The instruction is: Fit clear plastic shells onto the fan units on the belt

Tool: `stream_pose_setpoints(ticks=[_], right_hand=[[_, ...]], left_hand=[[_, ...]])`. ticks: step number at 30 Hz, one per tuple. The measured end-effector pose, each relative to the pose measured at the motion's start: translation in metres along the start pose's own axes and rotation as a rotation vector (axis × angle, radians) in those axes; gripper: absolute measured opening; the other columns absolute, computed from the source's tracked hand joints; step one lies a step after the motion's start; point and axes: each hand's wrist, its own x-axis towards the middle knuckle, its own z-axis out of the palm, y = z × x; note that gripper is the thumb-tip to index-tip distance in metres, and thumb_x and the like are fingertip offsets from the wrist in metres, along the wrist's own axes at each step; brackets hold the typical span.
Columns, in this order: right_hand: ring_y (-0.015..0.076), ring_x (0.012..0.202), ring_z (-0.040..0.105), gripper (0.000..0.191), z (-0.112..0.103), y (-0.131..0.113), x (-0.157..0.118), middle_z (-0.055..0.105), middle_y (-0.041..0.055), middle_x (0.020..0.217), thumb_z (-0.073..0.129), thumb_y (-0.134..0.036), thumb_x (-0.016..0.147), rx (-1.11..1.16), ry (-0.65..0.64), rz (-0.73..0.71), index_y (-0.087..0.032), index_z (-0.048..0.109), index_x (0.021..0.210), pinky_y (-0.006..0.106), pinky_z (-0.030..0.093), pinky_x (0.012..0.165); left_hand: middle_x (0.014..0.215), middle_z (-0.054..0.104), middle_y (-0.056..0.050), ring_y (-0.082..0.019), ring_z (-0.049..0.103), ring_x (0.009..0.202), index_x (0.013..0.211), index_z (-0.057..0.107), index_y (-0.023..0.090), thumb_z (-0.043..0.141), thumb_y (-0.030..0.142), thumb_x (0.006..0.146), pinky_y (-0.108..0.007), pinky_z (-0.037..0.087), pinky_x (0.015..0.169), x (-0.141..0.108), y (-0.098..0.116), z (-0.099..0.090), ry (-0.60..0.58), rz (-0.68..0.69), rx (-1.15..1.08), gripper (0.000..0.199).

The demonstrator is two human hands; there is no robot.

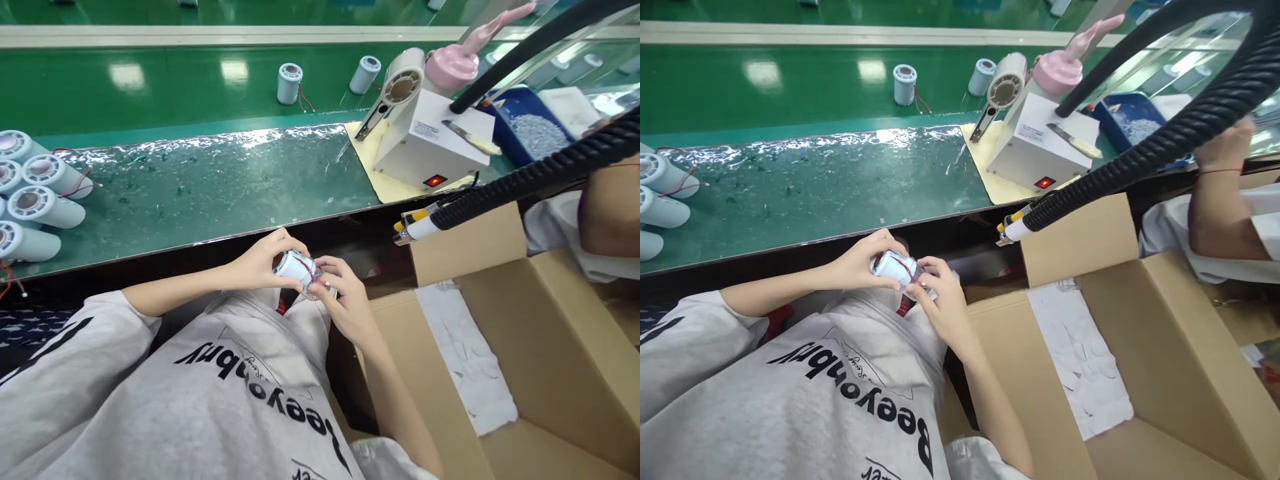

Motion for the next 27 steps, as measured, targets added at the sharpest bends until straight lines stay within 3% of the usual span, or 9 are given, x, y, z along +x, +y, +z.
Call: stream_pose_setpoints(ticks=[2, 4, 8, 14, 17, 21, 24, 27], right_hand=[[0.0243, 0.099, 0.07, 0.033, 0.0, -0.004, 0.002, 0.07, 0.0108, 0.113, 0.062, -0.035, 0.095, 0.08, 0.071, 0.03, -0.02, 0.068, 0.066, 0.038, 0.056, 0.086], [0.0239, 0.097, 0.07, 0.033, 0.001, -0.006, 0.003, 0.072, 0.0105, 0.107, 0.064, -0.034, 0.093, 0.123, 0.112, 0.064, -0.02, 0.068, 0.063, 0.035, 0.056, 0.081], [0.0231, 0.091, 0.07, 0.028, 0.005, -0.001, 0.006, 0.074, 0.0087, 0.102, 0.072, -0.035, 0.084, 0.249, 0.093, 0.174, -0.021, 0.07, 0.06, 0.034, 0.055, 0.076], [0.0294, 0.105, 0.07, 0.04, 0.007, 0.017, 0.008, 0.075, 0.0095, 0.103, 0.084, -0.052, 0.076, 0.647, 0.098, 0.337, -0.022, 0.069, 0.055, 0.043, 0.059, 0.087], [0.0335, 0.115, 0.07, 0.033, 0.007, 0.02, 0.004, 0.075, 0.0107, 0.119, 0.088, -0.055, 0.072, 0.606, 0.046, 0.185, -0.024, 0.079, 0.076, 0.048, 0.06, 0.094], [0.032, 0.126, 0.066, 0.034, 0.006, 0.018, -0.007, 0.07, 0.009, 0.134, 0.087, -0.034, 0.08, 0.213, 0.051, -0.144, -0.03, 0.076, 0.112, 0.048, 0.055, 0.107], [0.0301, 0.122, 0.068, 0.029, 0.007, 0.018, -0.014, 0.07, 0.0093, 0.129, 0.079, -0.027, 0.087, 0.095, 0.052, -0.263, -0.029, 0.069, 0.115, 0.048, 0.056, 0.105], [0.029, 0.119, 0.067, 0.035, 0.006, 0.017, -0.018, 0.068, 0.0098, 0.128, 0.079, -0.029, 0.088, 0.136, 0.016, -0.257, -0.029, 0.063, 0.119, 0.047, 0.061, 0.097]], left_hand=[[0.101, 0.056, -0.006, -0.021, 0.055, 0.094, 0.118, 0.073, 0.022, 0.084, 0.064, 0.069, -0.036, 0.05, 0.086, -0.003, -0.01, 0.004, 0.026, 0.048, -0.012, 0.066], [0.108, 0.057, -0.009, -0.024, 0.057, 0.104, 0.121, 0.074, 0.022, 0.083, 0.064, 0.07, -0.042, 0.051, 0.095, -0.004, -0.022, 0.007, 0.026, 0.106, -0.017, 0.067], [0.133, 0.054, -0.017, -0.032, 0.056, 0.125, 0.124, 0.073, 0.021, 0.086, 0.06, 0.068, -0.051, 0.047, 0.109, -0.006, -0.041, 0.009, -0.014, 0.154, -0.038, 0.069], [0.133, 0.066, -0.015, -0.03, 0.062, 0.126, 0.138, 0.064, 0.022, 0.085, 0.039, 0.078, -0.045, 0.048, 0.108, -0.006, -0.033, 0.008, -0.199, 0.134, -0.148, 0.066], [0.137, 0.064, -0.014, -0.027, 0.065, 0.121, 0.138, 0.062, 0.022, 0.085, 0.034, 0.076, -0.039, 0.054, 0.098, -0.01, -0.027, 0.011, -0.173, -0.033, -0.353, 0.067], [0.137, 0.064, -0.014, -0.023, 0.069, 0.109, 0.14, 0.06, 0.023, 0.086, 0.037, 0.076, -0.035, 0.057, 0.087, -0.016, -0.025, 0.015, -0.163, -0.208, -0.615, 0.071], [0.14, 0.063, -0.014, -0.025, 0.068, 0.114, 0.141, 0.06, 0.024, 0.087, 0.037, 0.074, -0.036, 0.057, 0.091, -0.019, -0.021, 0.011, -0.208, -0.18, -0.593, 0.073], [0.147, 0.06, -0.014, -0.028, 0.063, 0.127, 0.143, 0.059, 0.026, 0.088, 0.033, 0.073, -0.039, 0.054, 0.102, -0.019, -0.013, 0.005, -0.254, -0.078, -0.515, 0.076]])
